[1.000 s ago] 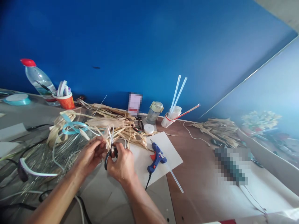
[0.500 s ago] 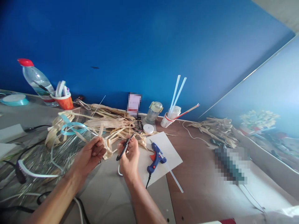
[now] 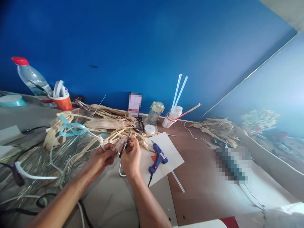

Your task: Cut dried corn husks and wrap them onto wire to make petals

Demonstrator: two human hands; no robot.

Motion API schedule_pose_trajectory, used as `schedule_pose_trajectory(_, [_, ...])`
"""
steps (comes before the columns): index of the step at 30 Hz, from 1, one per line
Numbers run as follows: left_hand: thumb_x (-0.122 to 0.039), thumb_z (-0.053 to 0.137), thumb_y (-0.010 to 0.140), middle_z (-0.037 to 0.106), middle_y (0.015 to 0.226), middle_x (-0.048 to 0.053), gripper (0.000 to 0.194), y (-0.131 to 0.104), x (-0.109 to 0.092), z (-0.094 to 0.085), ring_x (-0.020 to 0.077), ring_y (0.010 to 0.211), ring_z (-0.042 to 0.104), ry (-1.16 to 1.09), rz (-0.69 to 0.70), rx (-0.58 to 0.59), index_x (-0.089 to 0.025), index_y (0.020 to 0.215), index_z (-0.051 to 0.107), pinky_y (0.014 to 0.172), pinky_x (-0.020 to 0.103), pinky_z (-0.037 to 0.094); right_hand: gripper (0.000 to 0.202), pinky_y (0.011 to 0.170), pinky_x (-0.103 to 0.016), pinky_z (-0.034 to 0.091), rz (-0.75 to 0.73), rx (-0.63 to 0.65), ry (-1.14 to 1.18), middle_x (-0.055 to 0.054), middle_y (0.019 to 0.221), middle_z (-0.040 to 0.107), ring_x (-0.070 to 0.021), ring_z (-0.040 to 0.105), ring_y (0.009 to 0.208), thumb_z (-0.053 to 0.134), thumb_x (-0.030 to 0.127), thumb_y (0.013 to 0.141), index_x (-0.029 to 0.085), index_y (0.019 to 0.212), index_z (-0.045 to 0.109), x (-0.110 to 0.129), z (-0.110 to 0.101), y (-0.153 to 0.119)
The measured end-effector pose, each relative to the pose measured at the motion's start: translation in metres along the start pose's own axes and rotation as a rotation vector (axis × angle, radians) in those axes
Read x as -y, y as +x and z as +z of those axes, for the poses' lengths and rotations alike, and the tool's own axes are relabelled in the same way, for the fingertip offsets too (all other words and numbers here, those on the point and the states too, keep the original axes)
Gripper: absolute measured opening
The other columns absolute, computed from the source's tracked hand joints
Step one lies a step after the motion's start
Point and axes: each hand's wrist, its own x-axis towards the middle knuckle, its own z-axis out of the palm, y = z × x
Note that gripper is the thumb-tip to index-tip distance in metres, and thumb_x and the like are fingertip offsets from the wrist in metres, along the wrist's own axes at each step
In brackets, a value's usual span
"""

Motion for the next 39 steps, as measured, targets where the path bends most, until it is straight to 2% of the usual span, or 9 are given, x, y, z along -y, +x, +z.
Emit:
schedule_pose_trajectory(4, [-0.035, 0.073, 0.067, 0.039, 0.047, -0.008, 0.027, 0.001, 0.000, -0.003, 0.0023, 0.039, 0.027, 0.048, 0.032, -0.003, -0.016, 0.062, 0.055, 0.040, 0.018, 0.019, 0.023, 0.046, -0.021, 0.037, 0.027, 0.063, -0.010, 0.005, 0.060, 0.051, -0.0097, 0.046, 0.049, 0.059, 0.023, 0.070, 0.019, 0.092, 0.052, -0.001, 0.000, 0.000])
schedule_pose_trajectory(7, [-0.033, 0.076, 0.062, 0.040, 0.047, -0.009, 0.028, 0.000, -0.004, -0.002, 0.0023, 0.038, 0.030, -0.005, 0.038, -0.097, -0.016, 0.061, 0.054, 0.040, 0.017, 0.022, 0.021, 0.049, -0.021, 0.038, -0.010, 0.120, -0.045, 0.004, 0.065, 0.053, -0.0102, 0.048, 0.053, 0.057, 0.026, 0.074, 0.019, 0.093, 0.051, -0.001, -0.001, -0.005])
schedule_pose_trajectory(10, [-0.030, 0.078, 0.057, 0.048, 0.052, -0.007, 0.028, -0.002, -0.013, -0.001, 0.0038, 0.041, 0.040, -0.097, 0.072, -0.224, -0.016, 0.063, 0.054, 0.041, 0.016, 0.030, 0.019, 0.049, -0.021, 0.036, -0.085, 0.232, -0.212, 0.005, 0.064, 0.052, -0.0096, 0.045, 0.051, 0.059, 0.026, 0.075, 0.020, 0.092, 0.053, 0.000, 0.000, -0.012])
schedule_pose_trajectory(13, [-0.028, 0.077, 0.058, 0.053, 0.054, -0.007, 0.027, -0.004, -0.020, -0.001, 0.0059, 0.044, 0.047, -0.160, 0.113, -0.283, -0.017, 0.067, 0.054, 0.042, 0.017, 0.035, 0.020, 0.054, -0.023, 0.036, -0.189, 0.332, -0.456, 0.005, 0.061, 0.053, -0.0109, 0.046, 0.051, 0.061, 0.022, 0.071, 0.020, 0.091, 0.056, 0.001, 0.002, -0.019])
schedule_pose_trajectory(16, [-0.023, 0.077, 0.056, 0.054, 0.055, -0.007, 0.026, -0.005, -0.022, -0.001, 0.0060, 0.046, 0.049, -0.222, 0.141, -0.326, -0.017, 0.066, 0.054, 0.043, 0.016, 0.037, 0.021, 0.063, -0.026, 0.039, -0.250, 0.365, -0.590, 0.003, 0.063, 0.058, -0.0135, 0.051, 0.055, 0.060, 0.019, 0.069, 0.021, 0.090, 0.057, 0.001, 0.004, -0.024])
schedule_pose_trajectory(19, [-0.020, 0.077, 0.055, 0.056, 0.056, -0.006, 0.025, -0.005, -0.022, -0.001, 0.0058, 0.048, 0.051, -0.268, 0.157, -0.311, -0.017, 0.066, 0.055, 0.046, 0.015, 0.039, 0.021, 0.067, -0.027, 0.040, -0.262, 0.373, -0.638, 0.003, 0.064, 0.060, -0.0150, 0.053, 0.056, 0.060, 0.017, 0.069, 0.021, 0.089, 0.058, -0.002, 0.006, -0.024])
schedule_pose_trajectory(27, [-0.020, 0.075, 0.057, 0.053, 0.052, -0.008, 0.024, -0.006, -0.020, 0.001, 0.0036, 0.040, 0.044, -0.218, 0.122, -0.298, -0.017, 0.068, 0.055, 0.035, 0.014, 0.026, 0.021, 0.069, -0.029, 0.040, -0.252, 0.371, -0.655, 0.001, 0.061, 0.063, -0.0169, 0.055, 0.056, 0.061, 0.016, 0.068, 0.021, 0.088, 0.060, 0.001, 0.006, -0.023])
schedule_pose_trajectory(39, [-0.023, 0.078, 0.056, 0.050, 0.050, -0.008, 0.028, -0.005, -0.020, 0.001, 0.0027, 0.040, 0.041, -0.216, 0.119, -0.274, -0.016, 0.067, 0.054, 0.036, 0.012, 0.027, 0.024, 0.069, -0.028, 0.041, -0.220, 0.360, -0.756, -0.003, 0.073, 0.069, -0.0195, 0.056, 0.066, 0.060, 0.015, 0.068, 0.019, 0.091, 0.063, 0.002, 0.005, -0.023])
